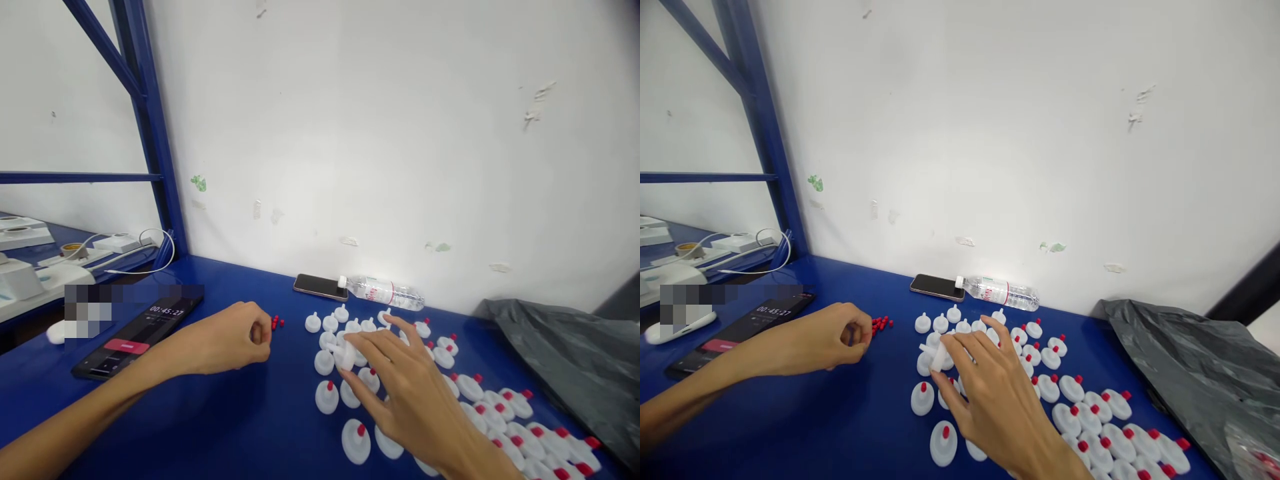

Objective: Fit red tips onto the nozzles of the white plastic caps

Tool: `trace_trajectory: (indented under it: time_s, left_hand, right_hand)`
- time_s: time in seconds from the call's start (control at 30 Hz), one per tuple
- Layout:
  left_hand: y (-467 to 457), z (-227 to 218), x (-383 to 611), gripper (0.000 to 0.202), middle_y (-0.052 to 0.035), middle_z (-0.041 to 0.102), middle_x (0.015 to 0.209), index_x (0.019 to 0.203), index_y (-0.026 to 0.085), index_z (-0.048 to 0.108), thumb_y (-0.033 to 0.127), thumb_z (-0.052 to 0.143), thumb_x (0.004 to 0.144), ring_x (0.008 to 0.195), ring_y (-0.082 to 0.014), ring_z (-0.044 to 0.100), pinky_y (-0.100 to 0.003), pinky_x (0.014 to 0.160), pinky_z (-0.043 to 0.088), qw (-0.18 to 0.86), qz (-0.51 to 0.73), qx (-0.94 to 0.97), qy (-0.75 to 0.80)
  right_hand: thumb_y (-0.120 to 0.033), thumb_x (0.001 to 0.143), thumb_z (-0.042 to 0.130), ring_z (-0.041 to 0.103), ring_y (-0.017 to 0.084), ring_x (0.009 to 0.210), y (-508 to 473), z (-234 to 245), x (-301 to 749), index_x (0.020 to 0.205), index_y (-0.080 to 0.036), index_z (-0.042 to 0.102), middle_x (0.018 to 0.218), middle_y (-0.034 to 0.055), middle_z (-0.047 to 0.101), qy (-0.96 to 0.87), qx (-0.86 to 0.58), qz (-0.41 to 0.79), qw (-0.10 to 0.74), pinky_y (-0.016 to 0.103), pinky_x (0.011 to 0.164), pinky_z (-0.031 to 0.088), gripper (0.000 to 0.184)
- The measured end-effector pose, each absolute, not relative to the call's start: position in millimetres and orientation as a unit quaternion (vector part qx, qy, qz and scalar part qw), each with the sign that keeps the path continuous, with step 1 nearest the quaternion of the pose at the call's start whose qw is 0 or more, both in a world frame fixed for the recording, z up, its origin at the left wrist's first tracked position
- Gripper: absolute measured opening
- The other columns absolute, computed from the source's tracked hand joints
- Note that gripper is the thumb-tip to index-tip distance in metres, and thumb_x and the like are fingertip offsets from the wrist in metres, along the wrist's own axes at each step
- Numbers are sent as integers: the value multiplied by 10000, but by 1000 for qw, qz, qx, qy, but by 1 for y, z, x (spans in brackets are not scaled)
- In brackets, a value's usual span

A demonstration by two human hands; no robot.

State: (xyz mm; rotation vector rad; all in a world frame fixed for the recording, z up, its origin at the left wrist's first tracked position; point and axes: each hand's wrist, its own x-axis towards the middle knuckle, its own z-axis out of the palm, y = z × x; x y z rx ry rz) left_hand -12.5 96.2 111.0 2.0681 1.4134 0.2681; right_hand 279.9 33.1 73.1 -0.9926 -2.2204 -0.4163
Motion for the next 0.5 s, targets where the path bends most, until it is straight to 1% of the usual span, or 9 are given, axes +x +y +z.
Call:
trace_trajectory:
  time_s: [0.07, 0.1, 0.2, 0.27, 0.37, 0.43, 0.5]
  left_hand:
    - [91, 113, -3, 123, 39, 628, 561, 713, 208, 694, 258, 612, 790, 508, -125, 603, -217, 475, 405, 365, 125, 774, 502]
    - [88, 114, 2, 125, 31, 655, 591, 750, 201, 710, 263, 616, 804, 520, -125, 617, -207, 460, 408, 392, 142, 768, 487]
    - [83, 110, 15, 198, -31, 770, 858, 906, 179, 734, 341, 627, 869, 624, -146, 688, -197, 426, 445, 462, 204, 743, 439]
    - [83, 105, 20, 273, -65, 787, 988, 993, 167, 723, 411, 636, 906, 709, -163, 731, -202, 453, 499, 500, 242, 726, 405]
    - [84, 98, 23, 340, -95, 802, 1022, 1036, 149, 704, 469, 666, 925, 805, -196, 776, -190, 467, 511, 541, 272, 705, 369]
    - [85, 93, 23, 342, -106, 810, 1037, 1029, 146, 706, 470, 694, 921, 843, -216, 793, -172, 448, 492, 563, 275, 695, 354]
    - [84, 90, 24, 334, -100, 817, 1016, 1024, 151, 729, 464, 725, 908, 856, -224, 799, -154, 432, 473, 577, 273, 690, 341]
  right_hand:
    - [-244, 993, 637, 720, 211, 928, 30, 76, 277, 1235, -181, 648, 1044, 35, 759, -854, -362, -174, 331, 515, 1186, 299, 250]
    - [-240, 988, 640, 719, 210, 911, 28, 77, 276, 1228, -173, 649, 1021, 35, 756, -857, -356, -176, 329, 505, 1174, 308, 249]
    - [-233, 973, 649, 717, 208, 898, 24, 78, 271, 1212, -158, 644, 1001, 33, 753, -866, -340, -172, 324, 494, 1176, 289, 251]
    - [-231, 974, 643, 717, 209, 907, 22, 77, 268, 1209, -157, 640, 1017, 32, 757, -869, -335, -168, 323, 491, 1193, 259, 246]
    - [-232, 986, 622, 716, 203, 898, 22, 75, 265, 1220, -161, 638, 1016, 24, 759, -871, -334, -161, 323, 474, 1199, 248, 245]
    - [-236, 997, 605, 713, 195, 882, 23, 74, 264, 1217, -163, 643, 999, 16, 754, -870, -333, -160, 326, 461, 1192, 259, 235]
    - [-233, 1008, 585, 707, 184, 855, 23, 74, 263, 1203, -164, 652, 974, 6, 744, -865, -334, -165, 336, 448, 1178, 279, 217]
